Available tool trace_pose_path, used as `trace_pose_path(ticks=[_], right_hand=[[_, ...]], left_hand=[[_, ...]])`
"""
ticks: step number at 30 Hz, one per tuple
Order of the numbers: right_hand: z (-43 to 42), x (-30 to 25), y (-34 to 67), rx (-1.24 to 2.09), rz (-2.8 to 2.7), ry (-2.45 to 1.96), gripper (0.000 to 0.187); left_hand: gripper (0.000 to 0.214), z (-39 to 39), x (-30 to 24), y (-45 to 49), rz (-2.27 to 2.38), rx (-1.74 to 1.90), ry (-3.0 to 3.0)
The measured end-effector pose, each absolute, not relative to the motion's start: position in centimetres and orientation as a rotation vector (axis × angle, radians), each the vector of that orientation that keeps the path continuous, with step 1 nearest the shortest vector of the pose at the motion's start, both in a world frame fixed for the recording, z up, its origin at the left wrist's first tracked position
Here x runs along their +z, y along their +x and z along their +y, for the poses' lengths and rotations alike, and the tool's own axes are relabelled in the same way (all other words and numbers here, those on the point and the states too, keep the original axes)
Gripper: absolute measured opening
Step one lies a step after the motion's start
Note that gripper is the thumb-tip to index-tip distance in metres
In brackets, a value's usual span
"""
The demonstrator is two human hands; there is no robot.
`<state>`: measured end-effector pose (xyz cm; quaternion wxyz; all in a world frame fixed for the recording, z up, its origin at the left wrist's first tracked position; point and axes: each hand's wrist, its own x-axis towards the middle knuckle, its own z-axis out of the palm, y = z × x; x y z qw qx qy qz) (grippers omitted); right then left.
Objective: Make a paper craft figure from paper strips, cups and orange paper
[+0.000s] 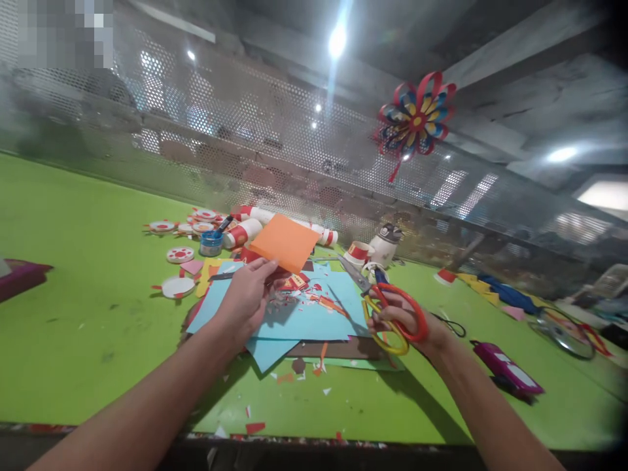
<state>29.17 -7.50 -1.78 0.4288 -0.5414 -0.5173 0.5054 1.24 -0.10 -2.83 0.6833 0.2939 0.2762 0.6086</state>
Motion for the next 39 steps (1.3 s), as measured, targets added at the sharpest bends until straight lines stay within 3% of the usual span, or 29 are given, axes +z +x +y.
trace_pose_path(ticks=[8, 15, 25, 39], right_hand=[[-9.8, -0.4, 24.5, 1.305, -1.652, -1.079, 0.03], [-9.8, -0.8, 21.3, 1.366, -1.732, -1.128, 0.032], [-8.8, -0.4, 20.4, 0.996, -2.03, -1.213, 0.052], [-9.0, -3.1, 20.9, 0.981, -1.99, -1.232, 0.066]], left_hand=[[0.006, -0.5, -1.4, 0.4, 0.57, 1.469, 0.641], [0.014, -0.3, -0.4, -0.8, 0.507, 1.685, 0.585], [0.015, -1.0, 0.1, -1.0, 0.53, 1.629, 0.569], [0.016, -1.9, -0.2, 0.4, 0.664, 1.491, 0.699]])
